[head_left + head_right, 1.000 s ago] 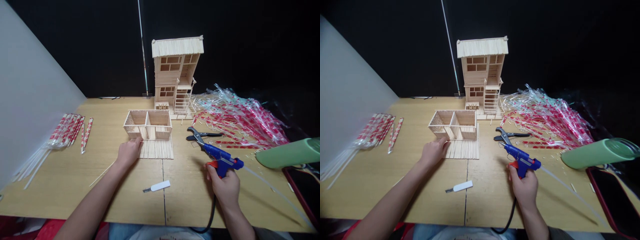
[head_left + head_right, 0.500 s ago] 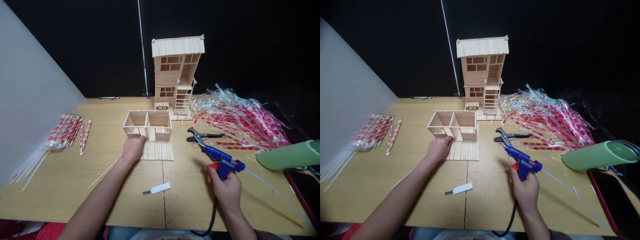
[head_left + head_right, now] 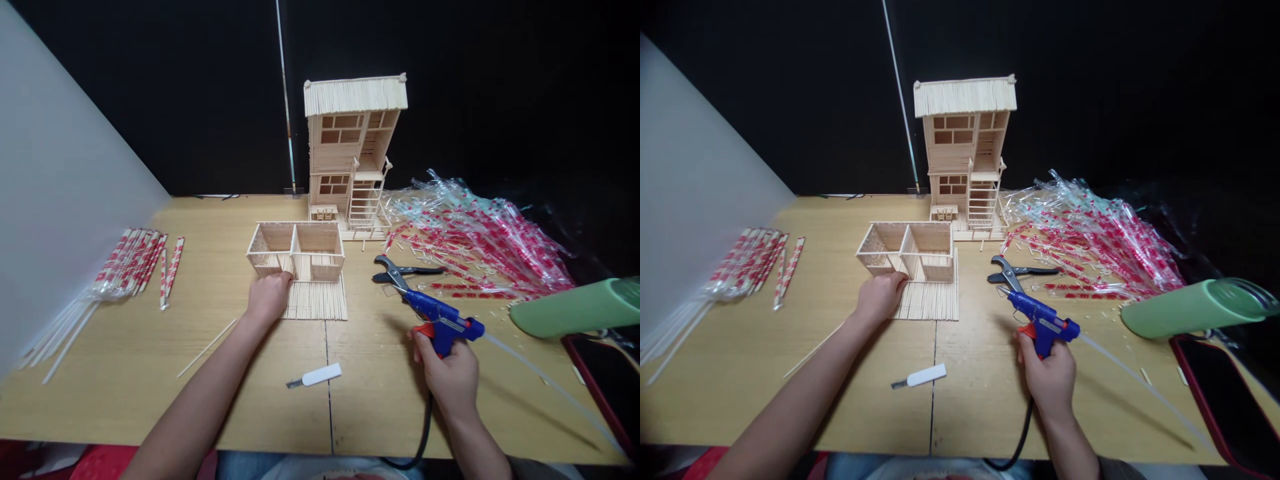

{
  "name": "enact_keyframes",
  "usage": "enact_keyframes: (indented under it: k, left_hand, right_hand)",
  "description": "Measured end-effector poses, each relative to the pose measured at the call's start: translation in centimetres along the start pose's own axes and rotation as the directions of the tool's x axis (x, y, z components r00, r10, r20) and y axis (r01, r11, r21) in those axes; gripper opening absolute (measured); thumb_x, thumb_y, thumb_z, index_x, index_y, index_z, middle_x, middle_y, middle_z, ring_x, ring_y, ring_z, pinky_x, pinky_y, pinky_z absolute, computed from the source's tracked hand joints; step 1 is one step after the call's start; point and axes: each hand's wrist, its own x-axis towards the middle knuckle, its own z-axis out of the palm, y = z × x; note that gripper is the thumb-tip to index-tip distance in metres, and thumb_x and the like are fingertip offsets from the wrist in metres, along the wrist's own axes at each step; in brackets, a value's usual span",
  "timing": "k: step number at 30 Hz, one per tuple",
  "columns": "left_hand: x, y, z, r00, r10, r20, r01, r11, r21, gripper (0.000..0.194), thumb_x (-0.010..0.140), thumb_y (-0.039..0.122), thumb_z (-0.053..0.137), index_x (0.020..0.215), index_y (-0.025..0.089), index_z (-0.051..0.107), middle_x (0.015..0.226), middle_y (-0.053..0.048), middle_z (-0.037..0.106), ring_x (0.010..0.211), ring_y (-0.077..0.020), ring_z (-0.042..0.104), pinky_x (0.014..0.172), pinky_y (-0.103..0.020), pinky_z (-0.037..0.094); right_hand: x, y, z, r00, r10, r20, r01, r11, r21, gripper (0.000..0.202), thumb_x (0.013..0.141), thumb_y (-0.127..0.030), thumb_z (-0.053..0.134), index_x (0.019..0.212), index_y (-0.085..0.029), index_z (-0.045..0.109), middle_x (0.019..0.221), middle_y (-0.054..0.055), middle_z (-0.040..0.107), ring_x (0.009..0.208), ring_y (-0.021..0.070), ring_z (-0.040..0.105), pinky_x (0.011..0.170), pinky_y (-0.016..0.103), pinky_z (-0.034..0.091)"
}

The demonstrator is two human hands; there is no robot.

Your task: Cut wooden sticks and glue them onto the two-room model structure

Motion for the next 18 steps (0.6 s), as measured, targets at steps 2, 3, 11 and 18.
enact_keyframes:
  k: [2,3,11,18]
  left_hand:
    - [-0.2,0.0,0.0,1.0,0.004,-0.011,-0.004,1.0,-0.017,0.029,0.099,0.033,0.044,0.107,0.027,0.072,0.103,-0.006,0.077,0.085,-0.0272,0.072,0.065,-0.033,0.045]
    - [-0.4,-0.1,0.0,1.0,0.005,-0.026,-0.006,0.999,-0.033,0.029,0.099,0.033,0.045,0.107,0.027,0.072,0.103,-0.006,0.077,0.086,-0.0264,0.072,0.065,-0.032,0.044]
    - [-5.3,-2.2,-1.2,0.954,-0.094,-0.285,0.007,0.956,-0.292,0.026,0.097,0.039,0.049,0.094,0.021,0.068,0.077,-0.002,0.071,0.066,-0.0161,0.063,0.061,-0.026,0.038]
    - [-12.5,-4.1,-2.2,0.908,-0.306,-0.286,0.119,0.843,-0.525,0.025,0.098,0.037,0.045,0.085,0.021,0.058,0.059,0.005,0.052,0.053,-0.0126,0.049,0.057,-0.025,0.036]
  right_hand:
    - [0.0,-0.1,0.0,1.0,-0.003,0.0,0.003,1.0,-0.004,0.03,0.081,-0.045,0.064,0.07,-0.017,0.067,0.05,0.002,0.06,0.05,0.018,0.058,0.054,0.029,0.045]
    - [0.1,-0.2,0.0,1.0,0.0,-0.004,0.0,1.0,-0.013,0.031,0.081,-0.045,0.064,0.07,-0.017,0.067,0.05,0.002,0.061,0.05,0.0182,0.058,0.054,0.029,0.045]
    - [0.0,-0.1,-0.4,0.999,0.04,-0.025,-0.042,0.997,-0.067,0.032,0.077,-0.047,0.064,0.064,-0.018,0.065,0.051,0.004,0.063,0.052,0.0204,0.062,0.054,0.03,0.046]
    - [0.1,-0.3,0.1,1.0,0.021,0.017,-0.02,0.998,-0.067,0.031,0.078,-0.047,0.064,0.07,-0.017,0.067,0.052,0.004,0.064,0.051,0.0204,0.061,0.053,0.03,0.046]
